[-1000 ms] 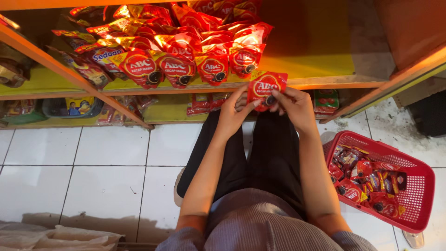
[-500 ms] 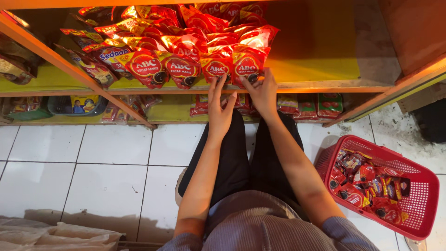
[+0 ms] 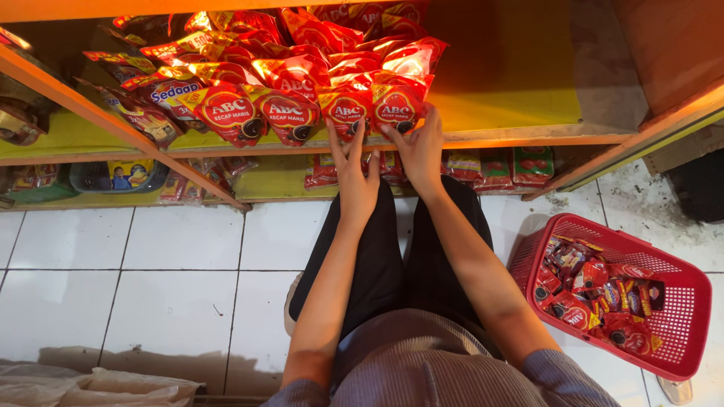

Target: The person sits on the floor and repeatedly picks up red packets of ABC Kecap Manis from a red basket. They place each packet onto a yellow shelf, arranging them in neat rows. The person continues this process, moving packets from the basket to the shelf until the basket is empty.

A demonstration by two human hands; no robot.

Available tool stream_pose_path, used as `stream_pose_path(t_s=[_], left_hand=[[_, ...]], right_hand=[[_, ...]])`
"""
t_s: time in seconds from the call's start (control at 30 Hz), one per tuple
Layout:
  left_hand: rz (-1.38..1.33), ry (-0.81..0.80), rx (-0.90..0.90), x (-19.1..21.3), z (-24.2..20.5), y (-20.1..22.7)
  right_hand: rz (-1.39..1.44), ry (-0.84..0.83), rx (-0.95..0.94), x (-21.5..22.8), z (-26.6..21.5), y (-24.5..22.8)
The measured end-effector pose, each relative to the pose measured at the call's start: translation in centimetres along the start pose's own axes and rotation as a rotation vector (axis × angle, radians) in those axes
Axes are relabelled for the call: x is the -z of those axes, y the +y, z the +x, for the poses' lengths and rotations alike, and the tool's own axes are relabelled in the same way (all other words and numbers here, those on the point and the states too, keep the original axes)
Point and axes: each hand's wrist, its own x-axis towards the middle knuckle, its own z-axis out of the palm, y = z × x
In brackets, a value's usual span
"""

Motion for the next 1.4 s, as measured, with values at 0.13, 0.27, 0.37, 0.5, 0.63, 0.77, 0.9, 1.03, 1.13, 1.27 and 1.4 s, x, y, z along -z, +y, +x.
stream_pose_path(t_s=[0.13, 0.27, 0.37, 0.5, 0.63, 0.77, 0.9, 1.03, 1.13, 1.27, 1.4], left_hand=[[0.123, 0.13, -0.084, -0.5, 1.3, -0.2], [0.165, 0.144, -0.102, -0.9, 2.8, -1.1], [0.155, 0.143, -0.116, -1.2, 3.2, -1.8], [0.151, 0.156, -0.14, -1.4, 3.1, -2.0], [0.17, 0.158, -0.15, -1.3, 3.3, -2.0], [0.158, 0.16, -0.162, -1.4, 3.3, -2.1], [0.169, 0.159, -0.173, -1.5, 3.3, -2.3], [0.167, 0.152, -0.178, -1.4, 2.8, -2.6], [0.219, 0.164, -0.174, -1.2, 2.6, -2.8], [0.271, 0.185, -0.152, -1.1, 2.5, -3.0], [0.292, 0.198, -0.139, -1.2, 2.6, -3.2]], right_hand=[[0.014, -0.016, -0.022, -1.4, 0.2, 1.0], [0.001, 0.036, 0.016, -3.4, 1.3, 3.0], [0.014, 0.053, 0.005, -4.3, 1.9, 3.9], [-0.042, 0.059, -0.02, -5.8, 3.5, 6.2], [-0.009, 0.054, -0.092, -7.0, 5.4, 8.7], [-0.039, 0.033, -0.082, -7.2, 6.6, 9.8], [0.117, 0.045, 0.055, -6.3, 5.8, 9.3], [-0.167, 0.069, 0.133, -5.0, 4.5, 8.9], [0.094, 0.042, -0.036, -4.7, 3.7, 8.5], [-0.094, 0.066, 0.121, -6.0, 4.0, 9.5], [0.015, -0.006, 0.027, -7.3, 4.3, 9.5]])
